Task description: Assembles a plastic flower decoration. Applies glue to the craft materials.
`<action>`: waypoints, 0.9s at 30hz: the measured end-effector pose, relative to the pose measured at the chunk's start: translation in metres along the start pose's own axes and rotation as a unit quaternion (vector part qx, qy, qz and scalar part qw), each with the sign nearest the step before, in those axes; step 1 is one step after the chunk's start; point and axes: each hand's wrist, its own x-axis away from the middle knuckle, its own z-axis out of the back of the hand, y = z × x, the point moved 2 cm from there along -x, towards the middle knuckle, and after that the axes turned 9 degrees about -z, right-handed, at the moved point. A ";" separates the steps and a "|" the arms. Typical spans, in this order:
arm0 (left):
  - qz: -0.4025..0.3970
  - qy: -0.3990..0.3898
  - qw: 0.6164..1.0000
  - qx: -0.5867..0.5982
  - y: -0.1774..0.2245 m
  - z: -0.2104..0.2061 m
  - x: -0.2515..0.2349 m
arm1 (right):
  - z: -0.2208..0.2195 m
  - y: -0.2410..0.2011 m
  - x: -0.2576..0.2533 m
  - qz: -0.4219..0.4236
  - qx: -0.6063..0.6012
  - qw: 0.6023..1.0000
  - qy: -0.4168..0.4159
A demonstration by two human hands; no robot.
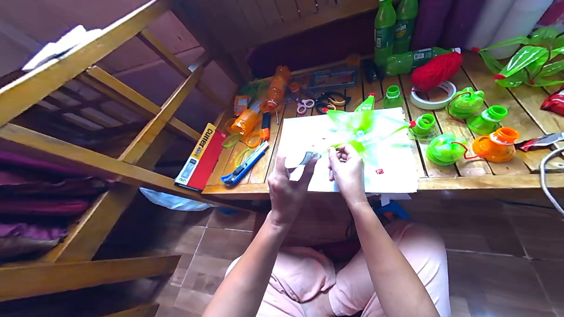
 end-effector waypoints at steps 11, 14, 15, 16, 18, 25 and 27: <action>0.000 0.000 1.000 0.010 0.000 -0.002 0.000 | 0.000 -0.002 0.001 -0.006 0.008 1.000 -0.001; 0.002 0.002 1.000 0.021 0.000 0.002 0.002 | 0.000 -0.001 0.001 -0.005 0.002 1.000 0.000; 0.001 0.004 1.000 0.024 0.000 0.003 0.001 | 0.000 -0.001 0.001 -0.006 0.001 1.000 -0.001; 0.002 0.006 1.000 0.027 0.000 0.004 0.001 | 0.000 -0.001 0.001 -0.007 0.001 1.000 -0.002; 0.007 0.004 1.000 0.025 -0.002 0.003 -0.001 | 0.000 0.000 0.000 -0.005 0.000 1.000 -0.003; 0.031 0.005 0.999 0.030 -0.006 0.000 -0.010 | 0.000 0.000 0.000 -0.002 0.003 1.000 -0.001; 0.048 0.005 0.998 0.037 -0.006 0.000 -0.011 | 0.000 -0.001 0.000 0.000 0.008 1.000 0.000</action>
